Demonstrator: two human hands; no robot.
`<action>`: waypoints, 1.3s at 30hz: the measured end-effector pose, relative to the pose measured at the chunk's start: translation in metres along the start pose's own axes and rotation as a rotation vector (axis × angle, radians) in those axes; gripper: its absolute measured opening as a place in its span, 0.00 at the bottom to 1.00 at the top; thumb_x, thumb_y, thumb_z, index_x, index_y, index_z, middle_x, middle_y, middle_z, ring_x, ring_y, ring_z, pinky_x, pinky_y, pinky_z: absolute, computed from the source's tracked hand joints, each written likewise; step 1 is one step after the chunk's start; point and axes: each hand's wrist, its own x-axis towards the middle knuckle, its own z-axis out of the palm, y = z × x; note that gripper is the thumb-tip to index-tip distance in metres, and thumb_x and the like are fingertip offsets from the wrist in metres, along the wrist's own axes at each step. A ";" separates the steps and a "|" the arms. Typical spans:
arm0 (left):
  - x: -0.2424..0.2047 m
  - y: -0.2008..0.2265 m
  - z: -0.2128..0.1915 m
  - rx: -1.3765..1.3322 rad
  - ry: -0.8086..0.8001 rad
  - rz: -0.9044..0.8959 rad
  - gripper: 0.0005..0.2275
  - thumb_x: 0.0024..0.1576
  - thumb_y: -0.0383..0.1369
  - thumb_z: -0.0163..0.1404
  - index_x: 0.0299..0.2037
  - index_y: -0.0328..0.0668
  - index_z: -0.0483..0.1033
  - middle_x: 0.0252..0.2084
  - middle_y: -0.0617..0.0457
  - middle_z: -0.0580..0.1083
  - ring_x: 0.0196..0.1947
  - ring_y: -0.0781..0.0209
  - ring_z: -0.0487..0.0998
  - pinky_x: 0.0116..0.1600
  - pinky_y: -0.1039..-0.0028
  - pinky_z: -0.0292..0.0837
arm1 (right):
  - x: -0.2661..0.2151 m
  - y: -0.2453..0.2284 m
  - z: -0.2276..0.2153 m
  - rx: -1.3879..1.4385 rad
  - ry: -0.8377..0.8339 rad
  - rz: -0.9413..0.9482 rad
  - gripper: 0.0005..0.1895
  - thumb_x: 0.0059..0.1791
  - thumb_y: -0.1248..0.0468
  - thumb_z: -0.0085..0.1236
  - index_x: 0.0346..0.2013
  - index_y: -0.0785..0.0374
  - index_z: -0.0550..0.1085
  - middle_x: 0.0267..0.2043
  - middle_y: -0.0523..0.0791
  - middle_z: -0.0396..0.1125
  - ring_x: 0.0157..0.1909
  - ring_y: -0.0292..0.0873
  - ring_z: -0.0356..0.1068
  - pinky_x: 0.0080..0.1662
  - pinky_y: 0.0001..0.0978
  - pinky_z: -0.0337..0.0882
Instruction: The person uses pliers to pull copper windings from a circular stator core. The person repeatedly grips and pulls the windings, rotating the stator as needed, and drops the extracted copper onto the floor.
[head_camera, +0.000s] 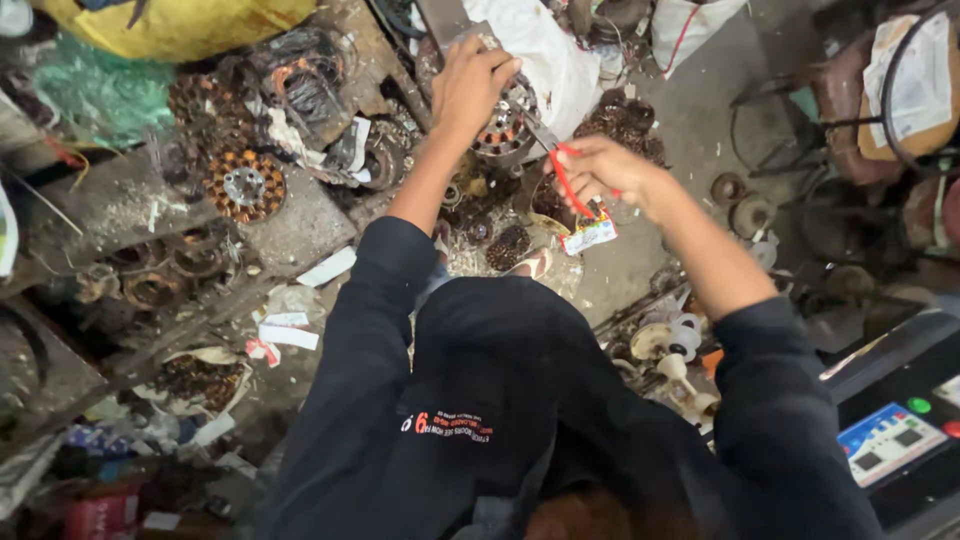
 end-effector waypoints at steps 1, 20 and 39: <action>-0.001 0.003 -0.001 0.015 0.001 0.021 0.12 0.61 0.47 0.52 0.43 0.55 0.85 0.47 0.48 0.73 0.54 0.45 0.71 0.52 0.54 0.71 | -0.001 0.009 0.008 0.199 -0.025 0.015 0.13 0.55 0.57 0.52 0.50 0.62 0.74 0.34 0.55 0.72 0.36 0.56 0.73 0.39 0.50 0.73; 0.006 -0.043 0.012 0.186 0.069 0.031 0.15 0.62 0.45 0.56 0.46 0.40 0.81 0.48 0.38 0.76 0.49 0.36 0.76 0.51 0.53 0.71 | 0.007 0.298 0.085 -0.551 0.846 -0.087 0.11 0.52 0.68 0.51 0.49 0.66 0.73 0.42 0.58 0.71 0.45 0.65 0.72 0.47 0.54 0.71; -0.021 0.009 0.000 0.188 0.249 0.139 0.10 0.61 0.46 0.54 0.44 0.57 0.83 0.44 0.52 0.72 0.47 0.50 0.74 0.43 0.59 0.74 | -0.018 0.102 0.105 -0.581 0.813 -0.438 0.11 0.58 0.56 0.54 0.48 0.61 0.73 0.32 0.58 0.71 0.38 0.66 0.72 0.37 0.54 0.70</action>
